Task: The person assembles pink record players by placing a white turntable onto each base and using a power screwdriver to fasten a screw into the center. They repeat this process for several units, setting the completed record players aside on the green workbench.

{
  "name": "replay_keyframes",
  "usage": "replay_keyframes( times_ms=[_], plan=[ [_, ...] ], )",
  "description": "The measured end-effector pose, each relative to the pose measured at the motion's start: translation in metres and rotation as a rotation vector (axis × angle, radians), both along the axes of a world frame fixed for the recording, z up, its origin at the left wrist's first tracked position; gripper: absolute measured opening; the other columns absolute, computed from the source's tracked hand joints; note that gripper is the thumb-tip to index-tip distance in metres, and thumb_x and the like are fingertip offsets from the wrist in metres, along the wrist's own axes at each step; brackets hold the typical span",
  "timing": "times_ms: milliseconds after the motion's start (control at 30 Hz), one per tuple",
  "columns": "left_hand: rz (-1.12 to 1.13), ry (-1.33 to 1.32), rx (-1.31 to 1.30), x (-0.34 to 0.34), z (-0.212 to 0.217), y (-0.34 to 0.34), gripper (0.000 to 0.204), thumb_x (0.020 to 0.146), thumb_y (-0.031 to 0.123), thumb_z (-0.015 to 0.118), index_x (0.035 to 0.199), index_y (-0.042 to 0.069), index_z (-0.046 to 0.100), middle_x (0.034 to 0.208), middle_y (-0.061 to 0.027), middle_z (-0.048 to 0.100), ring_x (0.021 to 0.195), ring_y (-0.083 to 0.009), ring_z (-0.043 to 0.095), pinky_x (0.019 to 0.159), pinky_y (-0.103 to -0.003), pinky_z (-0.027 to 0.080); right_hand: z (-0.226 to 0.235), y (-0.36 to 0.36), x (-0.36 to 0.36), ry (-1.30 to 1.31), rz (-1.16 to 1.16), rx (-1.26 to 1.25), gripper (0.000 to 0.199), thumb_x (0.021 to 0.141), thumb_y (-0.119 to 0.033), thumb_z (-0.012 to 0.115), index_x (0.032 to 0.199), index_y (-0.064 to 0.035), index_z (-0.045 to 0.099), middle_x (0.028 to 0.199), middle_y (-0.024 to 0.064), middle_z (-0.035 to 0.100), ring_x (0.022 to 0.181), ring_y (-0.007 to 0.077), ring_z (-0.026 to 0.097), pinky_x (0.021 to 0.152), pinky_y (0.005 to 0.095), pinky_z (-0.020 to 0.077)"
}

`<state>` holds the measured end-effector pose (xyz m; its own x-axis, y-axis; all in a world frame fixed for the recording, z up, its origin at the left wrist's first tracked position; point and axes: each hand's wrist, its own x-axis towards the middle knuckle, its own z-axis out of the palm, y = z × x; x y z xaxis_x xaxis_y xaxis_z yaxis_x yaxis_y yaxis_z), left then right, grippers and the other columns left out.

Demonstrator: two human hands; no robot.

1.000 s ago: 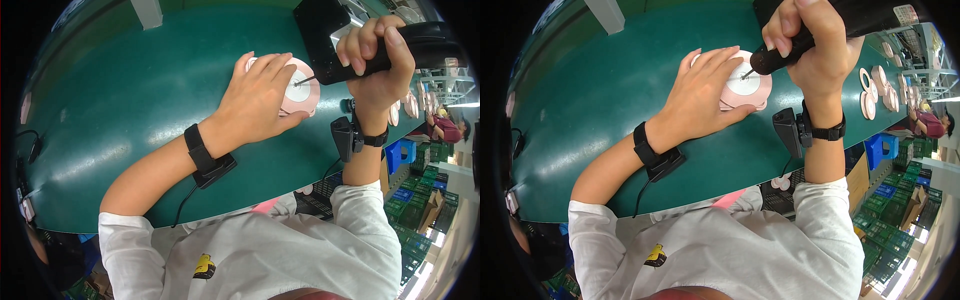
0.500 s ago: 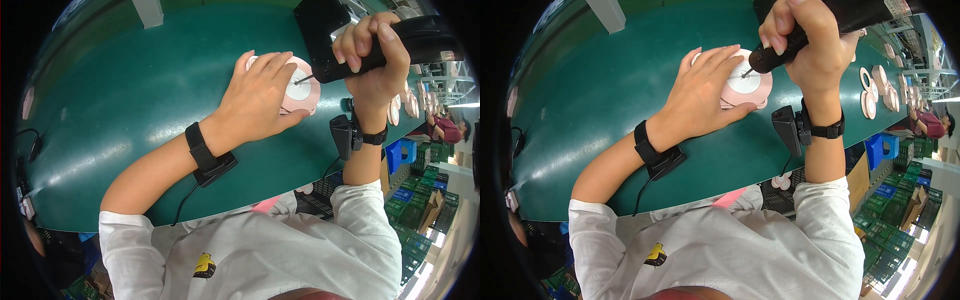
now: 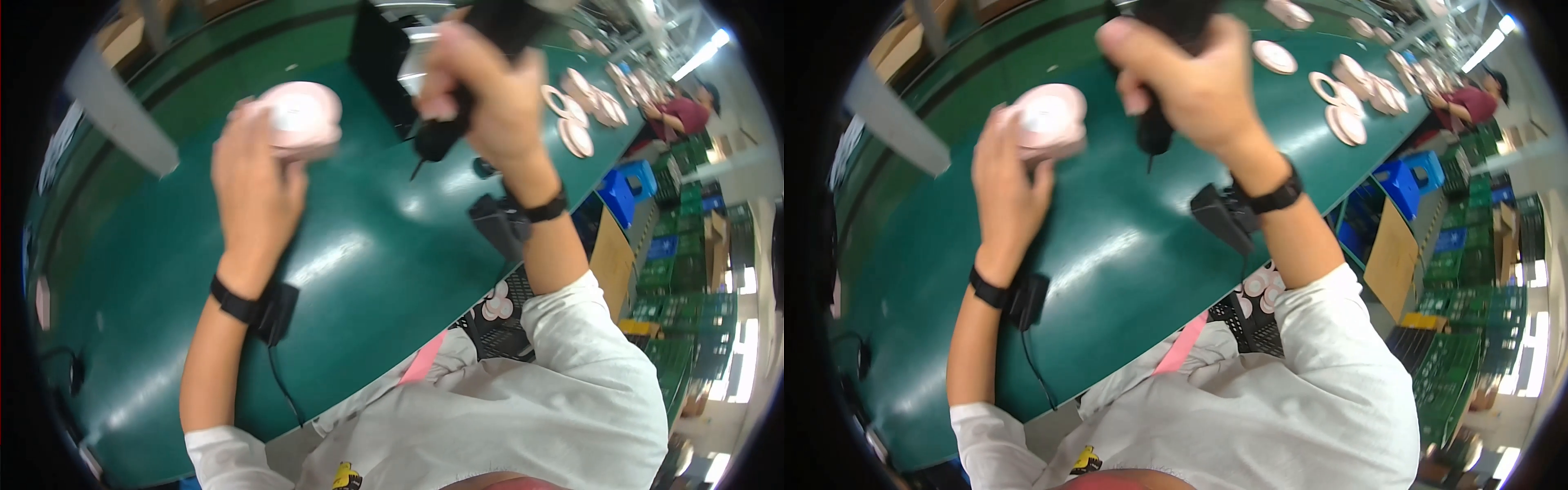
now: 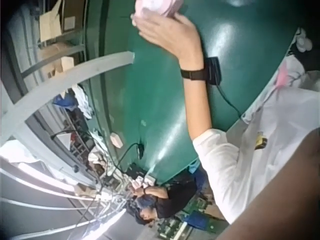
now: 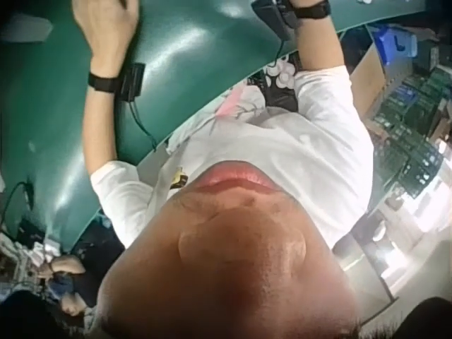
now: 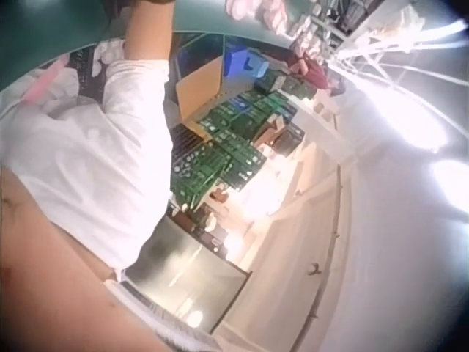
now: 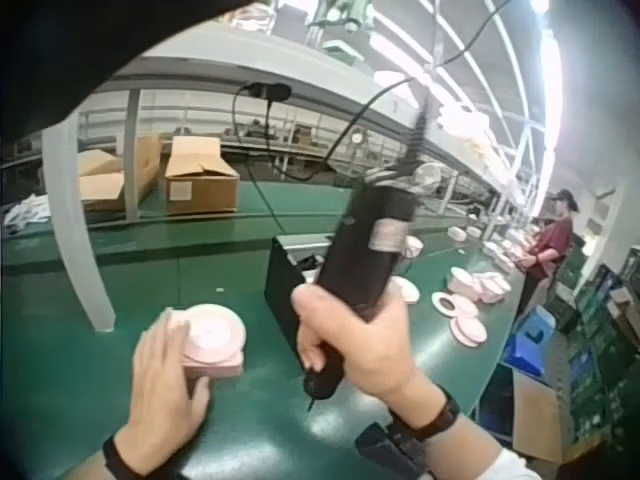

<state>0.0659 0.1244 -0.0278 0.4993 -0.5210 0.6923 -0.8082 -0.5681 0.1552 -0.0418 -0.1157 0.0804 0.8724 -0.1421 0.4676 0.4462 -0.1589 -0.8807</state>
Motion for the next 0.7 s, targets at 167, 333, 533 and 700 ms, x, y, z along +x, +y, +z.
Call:
replay_keyframes(
  times_ms=[167, 333, 533, 700],
  plan=[
    [0.091, 0.259, 0.109, -0.010, -0.024, 0.007, 0.059, 0.094, 0.013, 0.066, 0.146, -0.005, 0.045, 0.156, -0.0296, 0.039, 0.146, -0.0449, 0.038, 0.124, -0.054, 0.027, -0.017, -0.016, -0.003, 0.148, -0.125, -0.079, 0.033, 0.102, -0.032, 0.067, 0.099, 0.0006, 0.065, 0.086, 0.0106, 0.071, 0.074, 0.0128, 0.067, 0.068, 0.0318, 0.0525],
    [0.107, 0.397, 0.134, -0.008, -0.024, 0.009, 0.054, 0.098, 0.016, 0.062, 0.145, -0.006, 0.047, 0.158, -0.0284, 0.039, 0.148, -0.0439, 0.036, 0.127, -0.053, 0.022, -0.012, -0.115, -0.010, -0.071, -0.512, -0.380, 0.040, 0.100, -0.036, 0.068, 0.113, 0.0015, 0.070, 0.081, 0.0048, 0.071, 0.078, 0.0139, 0.068, 0.072, 0.0279, 0.0515],
    [0.146, 0.407, 0.172, -0.011, -0.017, 0.007, 0.053, 0.098, 0.019, 0.063, 0.142, -0.006, 0.049, 0.158, -0.0282, 0.039, 0.147, -0.0439, 0.037, 0.127, -0.054, 0.022, -0.046, -0.373, -0.037, 0.419, -1.434, -1.092, 0.061, 0.085, -0.058, 0.072, 0.102, 0.0005, 0.073, 0.109, 0.0229, 0.074, 0.100, 0.0409, 0.072, 0.089, 0.0454, 0.0558],
    [0.184, 0.418, 0.155, -0.010, -0.016, 0.018, 0.053, 0.093, 0.020, 0.068, 0.138, -0.005, 0.052, 0.155, -0.0298, 0.041, 0.145, -0.0460, 0.038, 0.125, -0.056, 0.024, -0.119, -0.546, -0.067, 0.684, -0.737, -2.087, 0.043, 0.100, -0.046, 0.054, 0.143, -0.0459, 0.052, 0.135, 0.0099, 0.066, 0.121, 0.0388, 0.065, 0.101, 0.0517, 0.0509]
  ],
)
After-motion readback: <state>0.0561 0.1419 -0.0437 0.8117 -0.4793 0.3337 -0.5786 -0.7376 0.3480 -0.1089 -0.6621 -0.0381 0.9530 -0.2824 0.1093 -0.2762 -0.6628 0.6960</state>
